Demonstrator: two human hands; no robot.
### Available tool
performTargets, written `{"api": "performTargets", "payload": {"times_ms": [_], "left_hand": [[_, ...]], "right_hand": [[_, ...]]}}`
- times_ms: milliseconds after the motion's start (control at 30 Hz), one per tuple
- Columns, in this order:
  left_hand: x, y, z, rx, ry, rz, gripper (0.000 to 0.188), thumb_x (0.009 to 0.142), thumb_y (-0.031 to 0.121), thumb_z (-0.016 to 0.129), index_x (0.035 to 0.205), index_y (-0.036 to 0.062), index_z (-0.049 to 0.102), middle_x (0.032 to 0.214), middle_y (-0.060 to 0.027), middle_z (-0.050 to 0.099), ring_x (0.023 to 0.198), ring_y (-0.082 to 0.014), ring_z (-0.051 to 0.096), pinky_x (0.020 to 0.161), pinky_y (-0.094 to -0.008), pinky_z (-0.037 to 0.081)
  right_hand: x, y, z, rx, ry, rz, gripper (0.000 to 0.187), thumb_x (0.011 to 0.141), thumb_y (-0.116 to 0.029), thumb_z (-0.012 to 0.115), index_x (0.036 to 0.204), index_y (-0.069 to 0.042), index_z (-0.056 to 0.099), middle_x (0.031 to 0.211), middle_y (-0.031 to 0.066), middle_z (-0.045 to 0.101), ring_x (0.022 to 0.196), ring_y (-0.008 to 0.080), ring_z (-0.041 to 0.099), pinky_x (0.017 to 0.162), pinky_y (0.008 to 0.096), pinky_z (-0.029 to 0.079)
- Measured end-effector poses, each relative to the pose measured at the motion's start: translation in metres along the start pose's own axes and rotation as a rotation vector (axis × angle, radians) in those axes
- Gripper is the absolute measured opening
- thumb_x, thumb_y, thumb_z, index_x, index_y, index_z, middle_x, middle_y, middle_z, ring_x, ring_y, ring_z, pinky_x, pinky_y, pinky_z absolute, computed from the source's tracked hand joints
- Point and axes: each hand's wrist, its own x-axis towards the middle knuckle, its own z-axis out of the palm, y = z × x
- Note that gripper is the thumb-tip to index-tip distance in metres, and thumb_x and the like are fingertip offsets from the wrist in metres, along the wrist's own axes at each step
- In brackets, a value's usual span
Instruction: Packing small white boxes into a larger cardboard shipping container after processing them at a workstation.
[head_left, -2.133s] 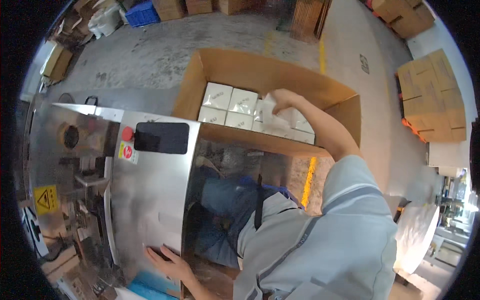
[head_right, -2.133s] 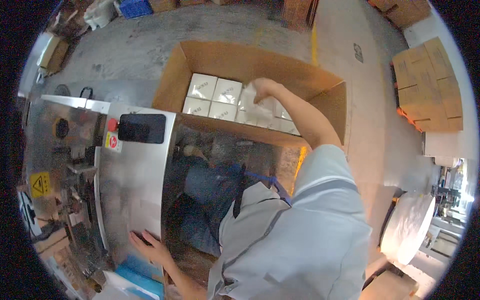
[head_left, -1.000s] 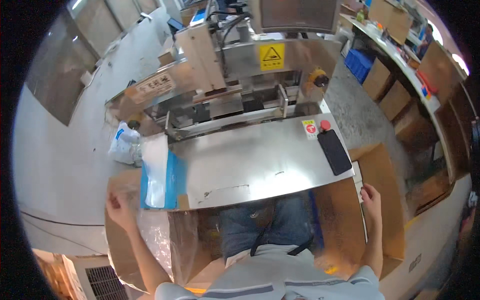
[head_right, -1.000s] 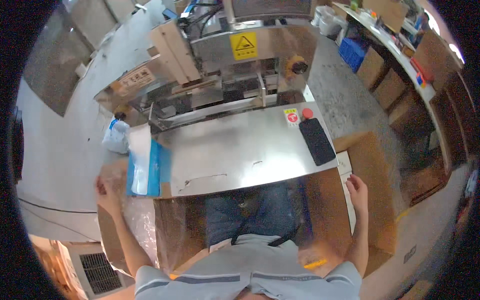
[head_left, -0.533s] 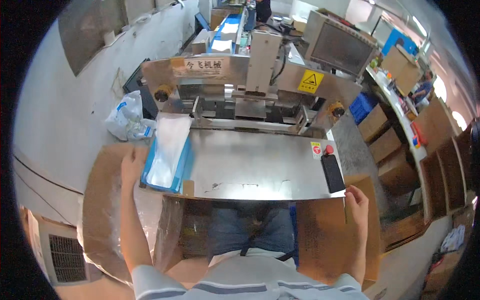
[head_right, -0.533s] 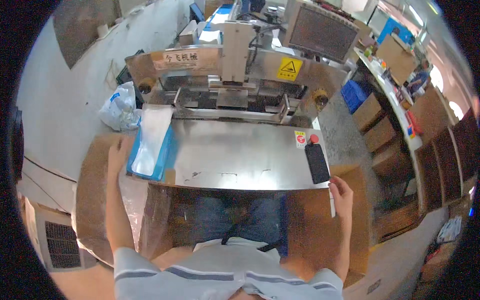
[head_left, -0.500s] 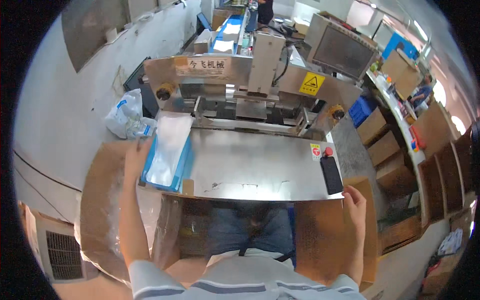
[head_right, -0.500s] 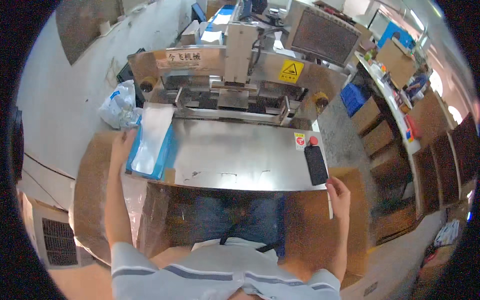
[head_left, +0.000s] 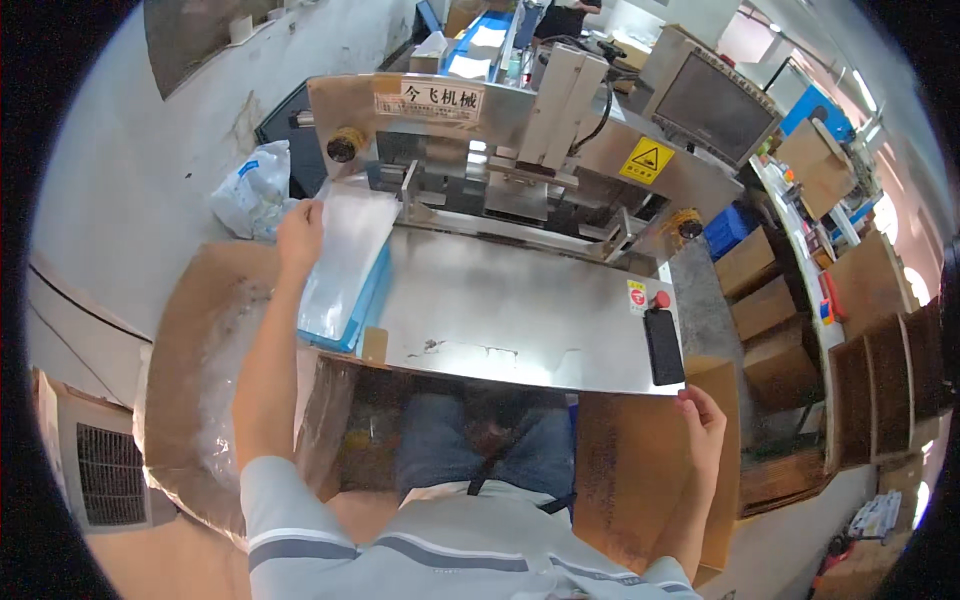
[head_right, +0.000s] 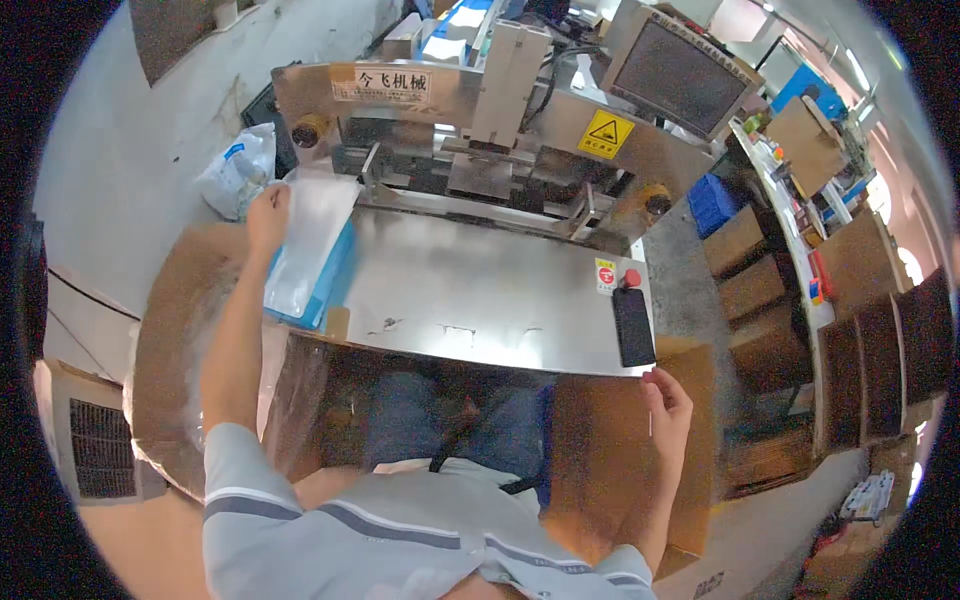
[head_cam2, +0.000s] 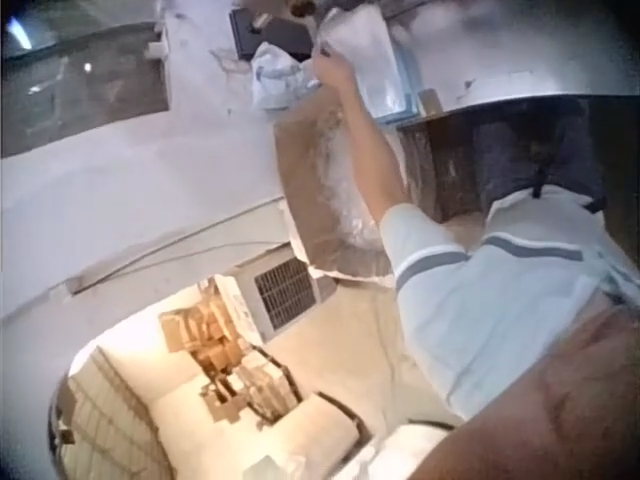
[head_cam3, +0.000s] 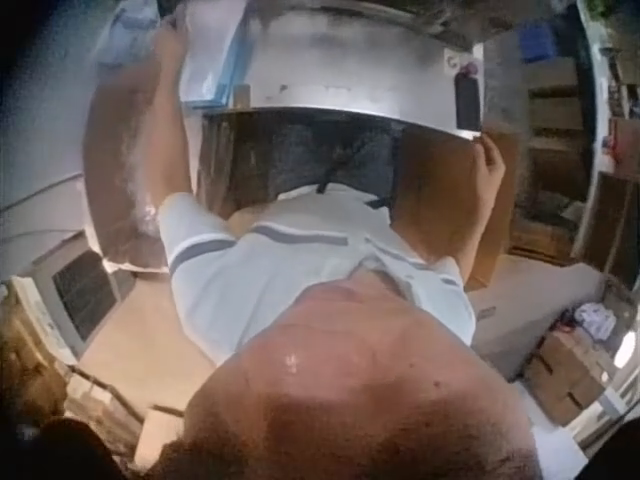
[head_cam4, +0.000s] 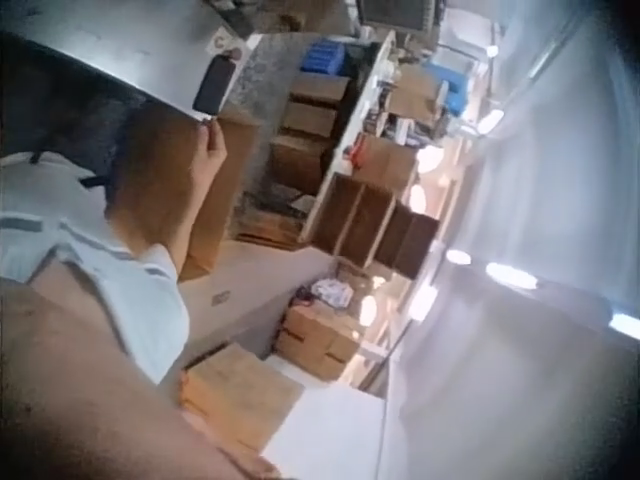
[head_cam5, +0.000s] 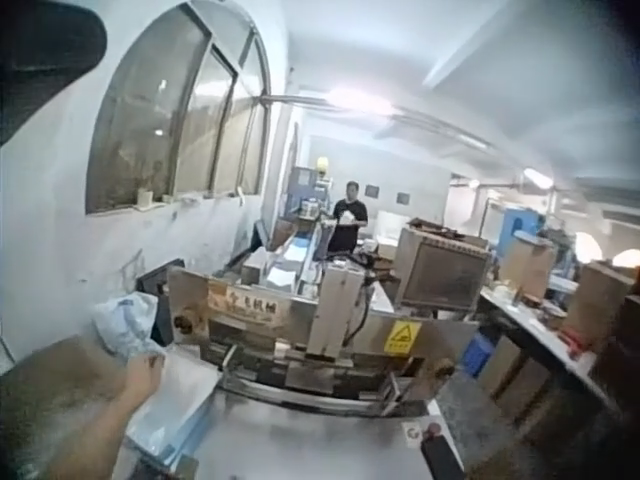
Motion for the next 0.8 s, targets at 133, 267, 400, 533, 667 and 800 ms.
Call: {"api": "performTargets", "payload": {"times_ms": [133,267,400,533,667,800], "left_hand": [[-0.008,0.029,-0.008,-0.057,0.146,0.04,0.029,0.097,0.028,0.061,0.11,0.0048,0.072,0.095,-0.0205,0.072,0.087,-0.0346,0.07,0.078,-0.0423,0.053],[-0.025,0.089,-0.036,-0.272,0.017,0.07,0.024,0.097,0.022,0.062,0.11,0.0048,0.072,0.092,-0.0165,0.073,0.08,-0.0246,0.072,0.074,-0.0352,0.054],[-0.08,0.181,-0.059,-0.257,-0.178,0.351,0.017,0.093,0.015,0.066,0.104,0.0047,0.073,0.093,-0.0153,0.074,0.077,-0.0273,0.072,0.07,-0.0353,0.056],[-0.151,0.234,-0.055,-0.33,-0.513,0.586,0.015,0.092,0.008,0.065,0.104,0.0035,0.073,0.096,-0.0153,0.074,0.082,-0.0273,0.074,0.071,-0.0337,0.057],[-0.188,0.28,-0.063,-0.578,-0.717,0.518,0.014,0.09,0.008,0.067,0.102,0.0028,0.071,0.091,-0.0188,0.072,0.08,-0.0343,0.072,0.071,-0.038,0.057],[-0.199,0.284,-0.061,-0.681,-0.83,0.347,0.014,0.092,0.01,0.068,0.101,0.0007,0.071,0.085,-0.0162,0.073,0.072,-0.0244,0.072,0.067,-0.0334,0.057]], "right_hand": [[0.008,-0.006,0.015,0.038,-0.036,-0.021,0.032,0.096,-0.008,0.064,0.126,0.005,0.063,0.115,0.0107,0.07,0.103,0.0153,0.065,0.092,0.0291,0.051],[0.019,-0.019,0.035,-0.047,-0.056,-0.066,0.032,0.097,-0.003,0.061,0.128,0.004,0.062,0.112,0.0077,0.069,0.101,0.0147,0.065,0.09,0.0276,0.051],[0.031,-0.051,0.08,-0.008,-0.092,-0.202,0.045,0.09,-0.008,0.071,0.132,0.001,0.058,0.129,0.0162,0.064,0.122,0.0253,0.061,0.1,0.0358,0.05],[0.026,-0.135,0.148,-0.172,0.059,-0.764,0.057,0.081,-0.016,0.081,0.132,-0.003,0.058,0.133,0.0191,0.061,0.121,0.0339,0.06,0.099,0.041,0.049],[0.029,-0.125,0.158,-0.081,-0.296,-0.615,0.036,0.085,-0.017,0.078,0.115,-0.003,0.065,0.108,0.0184,0.07,0.099,0.031,0.069,0.083,0.0376,0.053],[0.024,-0.115,0.151,-0.112,-0.442,-0.469,0.011,0.092,-0.01,0.068,0.087,0.0,0.07,0.067,0.0079,0.068,0.065,0.02,0.068,0.06,0.0333,0.052]]}}
